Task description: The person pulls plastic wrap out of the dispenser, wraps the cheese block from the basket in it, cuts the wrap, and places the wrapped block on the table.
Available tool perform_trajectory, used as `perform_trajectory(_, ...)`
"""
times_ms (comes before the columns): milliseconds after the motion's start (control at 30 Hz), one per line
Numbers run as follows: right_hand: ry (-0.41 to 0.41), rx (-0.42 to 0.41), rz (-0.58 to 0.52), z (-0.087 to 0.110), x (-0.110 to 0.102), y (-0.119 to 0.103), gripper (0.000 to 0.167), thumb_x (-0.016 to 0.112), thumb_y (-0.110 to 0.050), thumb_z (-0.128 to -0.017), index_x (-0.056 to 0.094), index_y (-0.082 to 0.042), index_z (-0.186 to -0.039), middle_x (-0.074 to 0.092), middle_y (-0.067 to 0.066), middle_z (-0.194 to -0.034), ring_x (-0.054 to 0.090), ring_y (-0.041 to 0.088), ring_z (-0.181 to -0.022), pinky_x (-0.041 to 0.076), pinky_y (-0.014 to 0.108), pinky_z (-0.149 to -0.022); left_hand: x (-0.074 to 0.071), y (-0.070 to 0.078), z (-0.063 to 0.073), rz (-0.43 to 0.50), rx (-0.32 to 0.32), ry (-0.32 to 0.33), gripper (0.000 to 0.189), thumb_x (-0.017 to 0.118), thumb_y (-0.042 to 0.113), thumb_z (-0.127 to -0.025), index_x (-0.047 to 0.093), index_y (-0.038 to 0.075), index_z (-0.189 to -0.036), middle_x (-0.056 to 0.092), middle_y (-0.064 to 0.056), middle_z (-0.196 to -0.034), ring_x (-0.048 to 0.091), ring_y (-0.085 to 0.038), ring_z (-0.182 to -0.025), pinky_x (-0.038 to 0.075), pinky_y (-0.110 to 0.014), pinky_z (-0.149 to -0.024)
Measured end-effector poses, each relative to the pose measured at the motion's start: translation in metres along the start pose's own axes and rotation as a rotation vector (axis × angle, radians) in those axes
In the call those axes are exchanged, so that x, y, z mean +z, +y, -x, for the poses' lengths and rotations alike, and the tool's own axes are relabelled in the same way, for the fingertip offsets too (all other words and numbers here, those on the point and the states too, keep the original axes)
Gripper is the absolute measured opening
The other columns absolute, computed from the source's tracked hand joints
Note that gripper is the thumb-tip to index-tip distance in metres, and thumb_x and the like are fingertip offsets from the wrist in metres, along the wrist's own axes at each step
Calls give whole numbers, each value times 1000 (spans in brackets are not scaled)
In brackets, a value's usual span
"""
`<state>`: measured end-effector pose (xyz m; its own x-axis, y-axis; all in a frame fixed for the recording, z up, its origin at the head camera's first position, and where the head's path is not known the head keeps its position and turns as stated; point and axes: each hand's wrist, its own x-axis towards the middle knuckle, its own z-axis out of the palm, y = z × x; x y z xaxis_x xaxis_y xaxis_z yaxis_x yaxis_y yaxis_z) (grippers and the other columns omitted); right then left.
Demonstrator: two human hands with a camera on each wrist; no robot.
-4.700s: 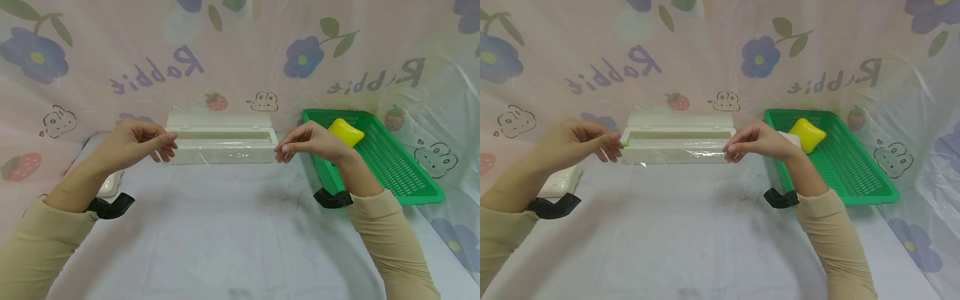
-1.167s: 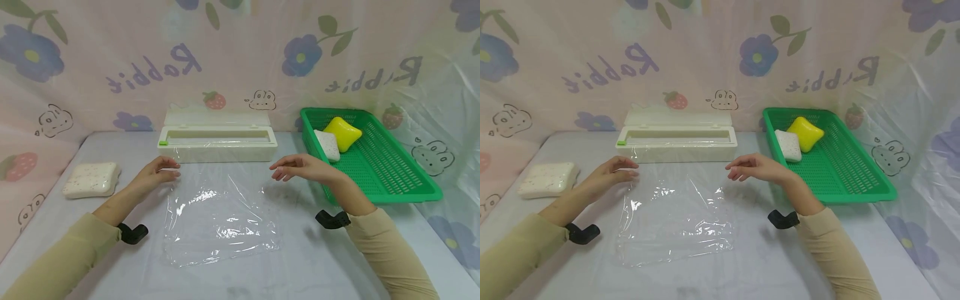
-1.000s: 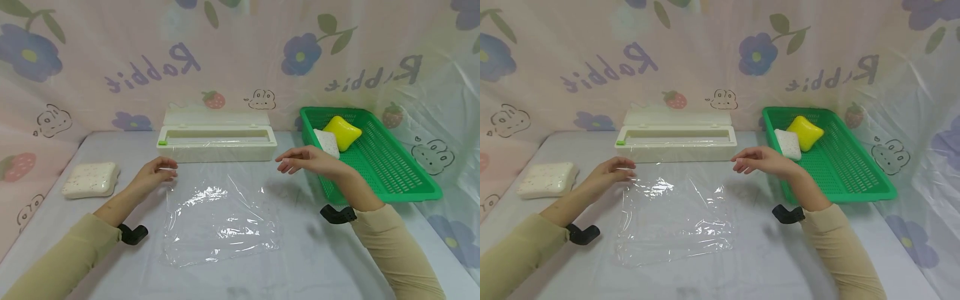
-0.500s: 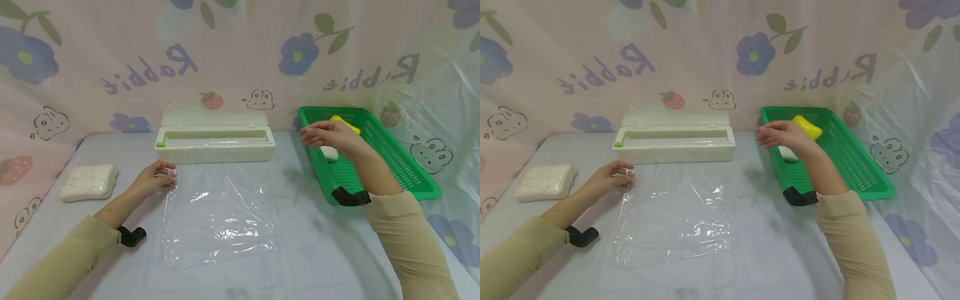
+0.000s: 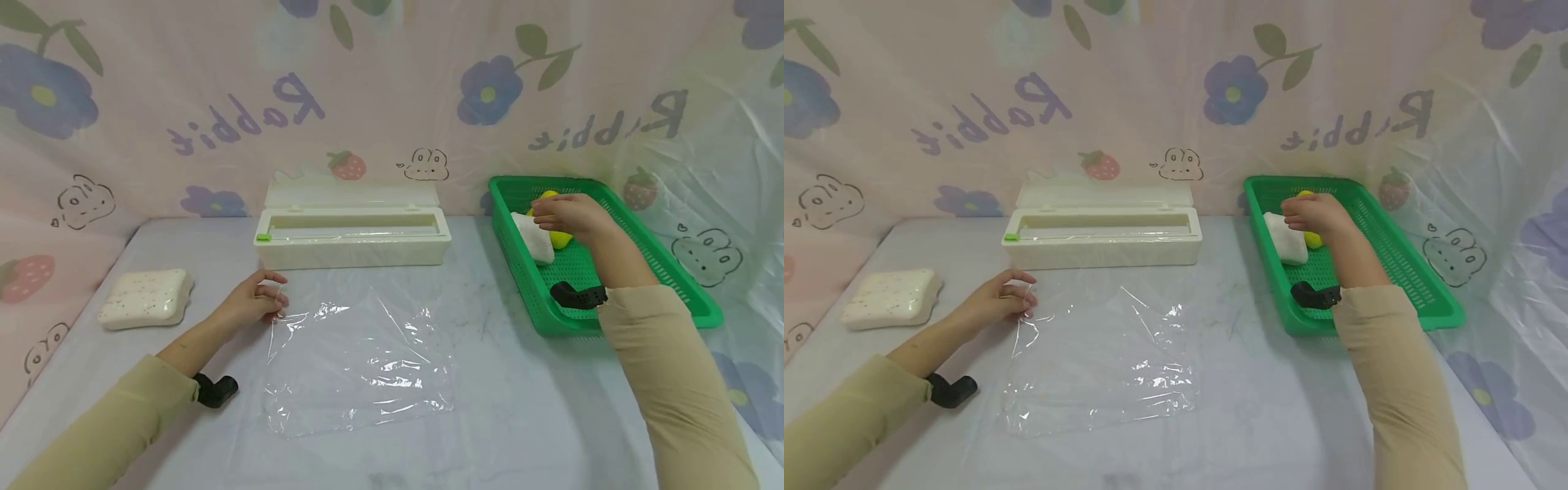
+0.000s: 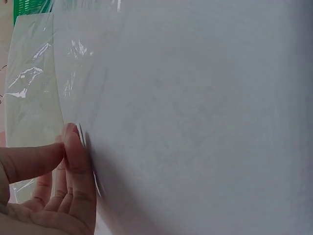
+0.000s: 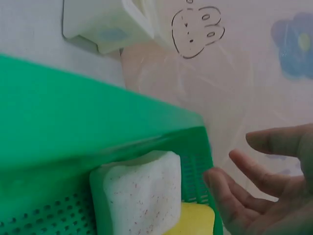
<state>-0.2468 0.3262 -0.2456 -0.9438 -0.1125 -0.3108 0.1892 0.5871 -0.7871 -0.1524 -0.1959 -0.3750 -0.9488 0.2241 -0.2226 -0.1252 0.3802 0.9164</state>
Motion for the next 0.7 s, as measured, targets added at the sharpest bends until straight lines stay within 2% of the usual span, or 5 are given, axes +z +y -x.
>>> perform_trajectory(100,-22,25,-6,-5,-3,5,64,42,-30,-103,16,5,-150,15,26,-157,25,37,-142,30,39,-114,1,-1,0,7,14,-11,48,53,-8,-89,33,-8,-133,64,-20,-101,63,-8,-72,54,-23,-63)
perform_trajectory(233,-55,46,25,-15,-7,13,64,45,-26,-102,15,2,-151,1,25,-159,9,45,-144,19,49,-117,2,0,1,-5,28,7,44,51,-7,-89,35,-9,-129,60,-25,-107,64,-8,-73,54,-24,-63)
perform_trajectory(533,-184,-60,269,-33,-12,30,60,38,-13,-103,7,-5,-154,-5,28,-157,2,53,-141,10,70,-109,3,2,6,-64,51,83,27,48,5,-94,45,-4,-119,53,-26,-122,65,-10,-79,54,-25,-65)
perform_trajectory(633,-206,-76,301,-36,-10,34,64,42,-11,-102,5,-2,-153,-4,31,-156,1,54,-140,11,70,-108,2,0,6,-98,90,86,28,52,8,-94,49,-5,-119,54,-26,-121,65,-15,-86,54,-25,-67)
perform_trajectory(700,-201,-82,319,-38,-8,35,65,44,-11,-100,6,0,-152,0,33,-155,3,54,-140,15,68,-108,2,0,6,-160,124,103,29,55,9,-94,53,-4,-119,57,-25,-120,64,-22,-93,52,-26,-72)
